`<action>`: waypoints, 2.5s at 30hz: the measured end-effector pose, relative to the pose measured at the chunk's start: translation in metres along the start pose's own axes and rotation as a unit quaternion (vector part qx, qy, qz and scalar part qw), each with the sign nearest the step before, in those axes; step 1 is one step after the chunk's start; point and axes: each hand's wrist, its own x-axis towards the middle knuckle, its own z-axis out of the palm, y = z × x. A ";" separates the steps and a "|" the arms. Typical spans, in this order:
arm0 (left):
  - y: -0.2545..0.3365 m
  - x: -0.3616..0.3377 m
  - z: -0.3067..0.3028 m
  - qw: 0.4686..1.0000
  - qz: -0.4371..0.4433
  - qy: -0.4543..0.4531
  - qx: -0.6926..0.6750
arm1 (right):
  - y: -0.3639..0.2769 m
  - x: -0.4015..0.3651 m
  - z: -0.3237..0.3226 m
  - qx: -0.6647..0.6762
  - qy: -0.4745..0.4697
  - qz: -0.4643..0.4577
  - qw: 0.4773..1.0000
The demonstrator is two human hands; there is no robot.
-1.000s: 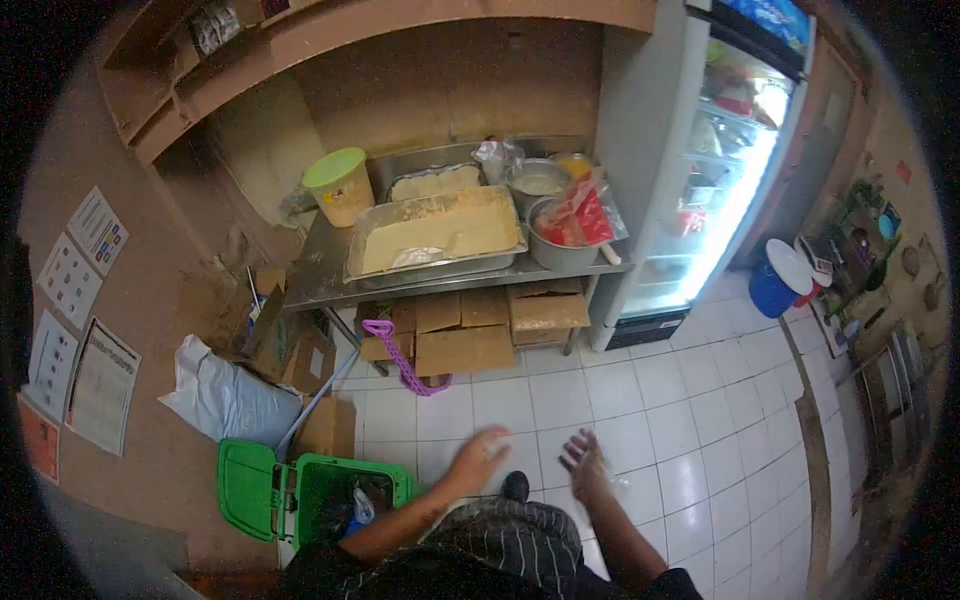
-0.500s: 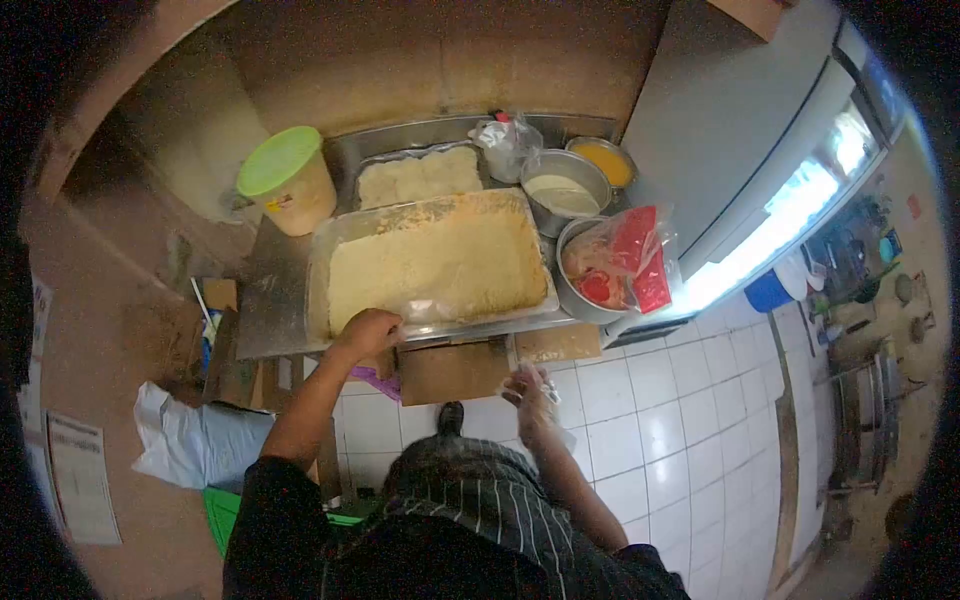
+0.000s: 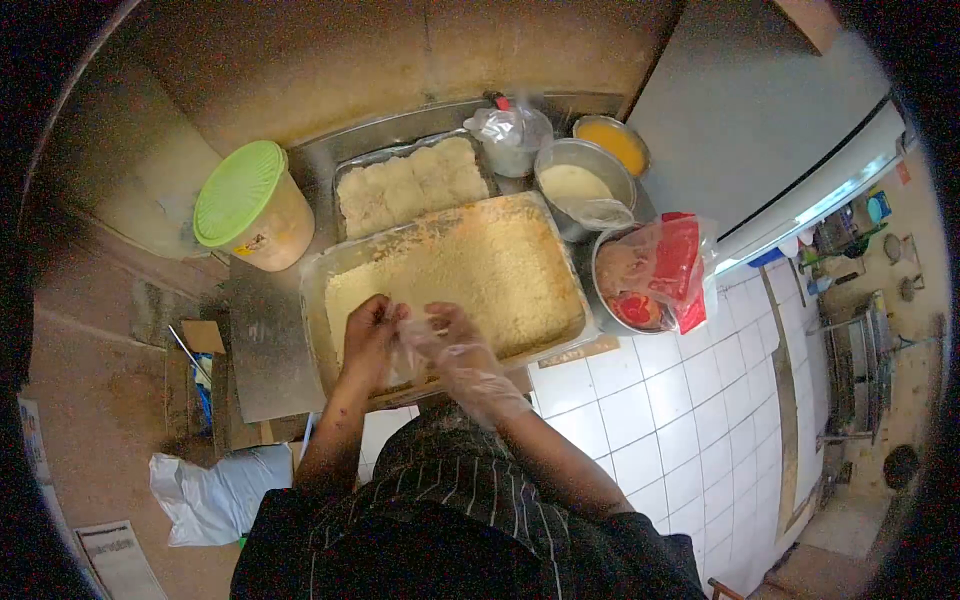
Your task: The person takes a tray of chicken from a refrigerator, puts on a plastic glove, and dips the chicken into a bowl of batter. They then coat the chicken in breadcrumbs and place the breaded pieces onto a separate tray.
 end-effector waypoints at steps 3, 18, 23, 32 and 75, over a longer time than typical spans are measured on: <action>-0.009 0.000 -0.001 0.994 -0.041 0.010 -0.097 | 0.031 0.027 0.007 0.077 -0.075 0.100 0.989; 0.066 -0.031 -0.050 0.909 0.033 -0.166 0.380 | -0.003 0.039 0.022 -0.328 -0.053 -0.338 0.881; 0.038 -0.014 -0.057 0.964 -0.136 -0.125 0.193 | -0.005 0.026 0.032 -0.475 -0.170 -0.386 0.772; 0.027 -0.014 -0.060 0.864 -0.171 0.114 -0.460 | 0.008 0.020 0.042 -0.425 -0.195 -0.357 0.809; 0.012 -0.060 0.218 0.816 -0.009 -0.096 -0.571 | 0.009 -0.043 -0.195 -0.400 -0.093 -0.443 0.797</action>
